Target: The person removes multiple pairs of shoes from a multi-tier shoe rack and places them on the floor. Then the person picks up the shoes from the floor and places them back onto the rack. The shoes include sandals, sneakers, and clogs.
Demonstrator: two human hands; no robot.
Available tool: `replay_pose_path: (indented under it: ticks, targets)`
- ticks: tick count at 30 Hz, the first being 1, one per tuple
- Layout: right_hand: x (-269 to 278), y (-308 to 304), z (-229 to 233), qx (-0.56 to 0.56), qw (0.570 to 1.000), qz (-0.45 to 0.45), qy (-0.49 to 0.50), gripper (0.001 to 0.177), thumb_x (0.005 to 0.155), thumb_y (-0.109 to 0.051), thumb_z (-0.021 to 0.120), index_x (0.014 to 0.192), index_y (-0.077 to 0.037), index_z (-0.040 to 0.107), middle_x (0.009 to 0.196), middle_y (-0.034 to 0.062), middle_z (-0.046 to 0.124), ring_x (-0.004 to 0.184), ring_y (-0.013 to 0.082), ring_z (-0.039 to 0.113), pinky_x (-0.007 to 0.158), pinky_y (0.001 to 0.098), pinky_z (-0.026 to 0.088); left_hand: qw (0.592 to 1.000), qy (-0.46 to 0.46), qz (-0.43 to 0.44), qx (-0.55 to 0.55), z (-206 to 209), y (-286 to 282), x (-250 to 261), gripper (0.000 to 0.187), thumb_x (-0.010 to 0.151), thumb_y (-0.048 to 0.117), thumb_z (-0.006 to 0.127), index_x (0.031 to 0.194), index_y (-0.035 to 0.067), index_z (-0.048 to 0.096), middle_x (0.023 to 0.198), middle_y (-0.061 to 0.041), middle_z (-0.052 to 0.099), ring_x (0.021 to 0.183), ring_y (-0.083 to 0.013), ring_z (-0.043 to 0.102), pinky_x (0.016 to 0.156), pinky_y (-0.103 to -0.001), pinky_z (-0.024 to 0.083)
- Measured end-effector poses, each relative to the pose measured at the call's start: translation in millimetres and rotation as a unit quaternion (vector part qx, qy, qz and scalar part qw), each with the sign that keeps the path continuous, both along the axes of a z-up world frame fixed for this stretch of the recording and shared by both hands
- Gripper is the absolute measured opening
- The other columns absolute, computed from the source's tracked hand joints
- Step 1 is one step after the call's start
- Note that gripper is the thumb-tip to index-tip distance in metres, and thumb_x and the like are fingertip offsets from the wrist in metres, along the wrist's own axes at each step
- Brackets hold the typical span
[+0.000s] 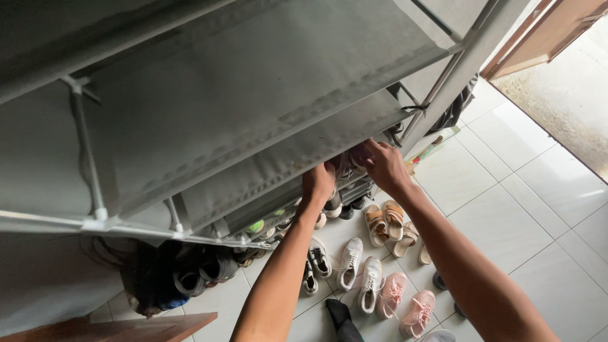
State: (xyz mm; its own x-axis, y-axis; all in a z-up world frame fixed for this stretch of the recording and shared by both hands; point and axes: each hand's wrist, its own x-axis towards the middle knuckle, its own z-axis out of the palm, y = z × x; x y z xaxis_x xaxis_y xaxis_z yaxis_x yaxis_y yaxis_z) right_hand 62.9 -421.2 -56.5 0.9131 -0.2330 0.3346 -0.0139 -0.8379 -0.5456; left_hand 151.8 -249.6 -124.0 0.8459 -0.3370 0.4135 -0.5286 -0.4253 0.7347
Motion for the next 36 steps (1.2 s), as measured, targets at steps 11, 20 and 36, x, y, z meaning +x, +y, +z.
replay_pose_path:
  ticks: [11,20,36]
  targets:
    - [-127,94,41,0.021,0.998,-0.061,-0.015,0.037,0.083,-0.001,0.075,0.119,-0.006,0.066,0.098,0.0213,0.07,0.077,0.0391,0.071,0.064,0.0467,0.057,0.997,0.038,-0.057,-0.023,56,102,-127,0.026,0.086,0.003,0.064,0.112,0.007,0.063,0.101,-0.02,0.056,0.094,-0.0415,0.061,0.08,-0.051,0.05]
    - [-324,213,13,0.051,0.971,-0.232,-0.015,0.028,0.081,-0.002,0.075,0.107,-0.004,0.065,0.093,0.0206,0.069,0.081,0.0394,0.07,0.068,0.0466,0.054,0.958,0.038,-0.281,0.025,43,164,-258,0.034,0.081,0.0,0.061,0.114,0.009,0.065,0.103,-0.021,0.056,0.091,-0.0417,0.064,0.081,-0.05,0.054]
    - [-666,399,-295,0.274,0.755,-0.567,0.183,0.024,0.081,-0.013,0.073,0.105,-0.011,0.067,0.094,0.0218,0.073,0.093,0.0455,0.068,0.08,0.0533,0.054,0.76,0.151,-0.551,0.311,-241,215,-596,0.034,0.079,0.006,0.071,0.112,0.013,0.068,0.111,-0.025,0.058,0.096,-0.0495,0.065,0.085,-0.054,0.055]
